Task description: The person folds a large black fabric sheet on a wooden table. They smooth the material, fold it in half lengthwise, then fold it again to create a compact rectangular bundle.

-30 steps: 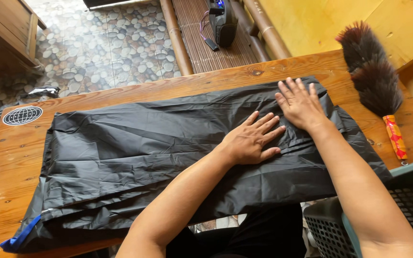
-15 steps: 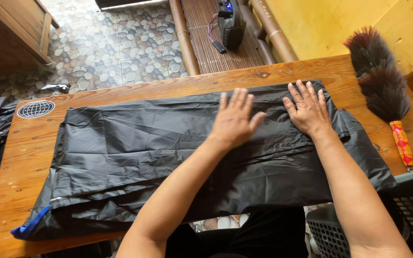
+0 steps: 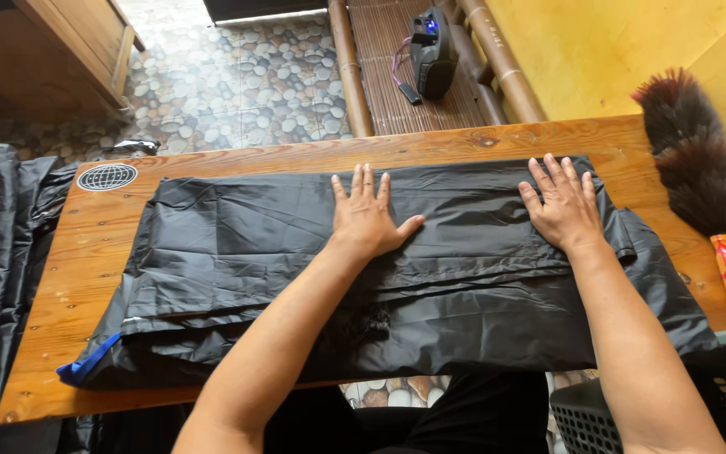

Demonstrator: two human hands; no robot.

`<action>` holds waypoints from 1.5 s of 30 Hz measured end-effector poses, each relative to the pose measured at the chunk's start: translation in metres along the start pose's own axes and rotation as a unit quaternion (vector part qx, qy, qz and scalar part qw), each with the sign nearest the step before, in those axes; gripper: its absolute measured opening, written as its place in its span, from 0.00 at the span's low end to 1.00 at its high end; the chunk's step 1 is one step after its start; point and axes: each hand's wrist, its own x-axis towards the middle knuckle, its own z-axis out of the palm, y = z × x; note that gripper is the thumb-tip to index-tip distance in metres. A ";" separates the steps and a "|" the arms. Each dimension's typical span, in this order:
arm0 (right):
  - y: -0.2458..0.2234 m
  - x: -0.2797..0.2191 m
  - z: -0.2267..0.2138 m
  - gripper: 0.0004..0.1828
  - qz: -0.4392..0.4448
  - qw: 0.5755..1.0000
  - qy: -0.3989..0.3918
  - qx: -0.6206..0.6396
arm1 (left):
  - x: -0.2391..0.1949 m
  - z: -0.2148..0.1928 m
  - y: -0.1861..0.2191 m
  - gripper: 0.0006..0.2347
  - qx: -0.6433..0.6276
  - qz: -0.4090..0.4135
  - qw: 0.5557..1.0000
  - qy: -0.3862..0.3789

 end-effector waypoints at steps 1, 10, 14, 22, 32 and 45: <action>-0.001 0.001 -0.001 0.39 -0.002 1.000 0.001 0.001 | -0.008 -0.001 -0.009 0.46 0.000 -0.002 1.000 0.001; 0.002 0.004 0.001 0.38 0.000 1.000 -0.006 -0.009 | -0.070 0.003 -0.096 0.43 -0.001 -0.038 0.998 0.048; -0.008 0.002 -0.010 0.38 0.017 1.000 -0.017 0.018 | -0.082 0.013 -0.139 0.44 0.013 -0.077 0.996 0.035; 0.012 0.009 -0.003 0.37 0.021 0.995 0.027 0.096 | -0.087 0.041 -0.180 0.47 -0.009 -0.101 0.994 0.049; 0.040 -0.007 -0.022 0.40 0.056 0.998 -0.026 0.026 | -0.092 0.041 -0.185 0.44 -0.049 -0.028 0.994 0.090; 0.041 -0.016 -0.015 0.41 -0.015 0.997 0.077 0.013 | -0.139 0.042 -0.114 0.30 -0.016 0.335 0.934 0.127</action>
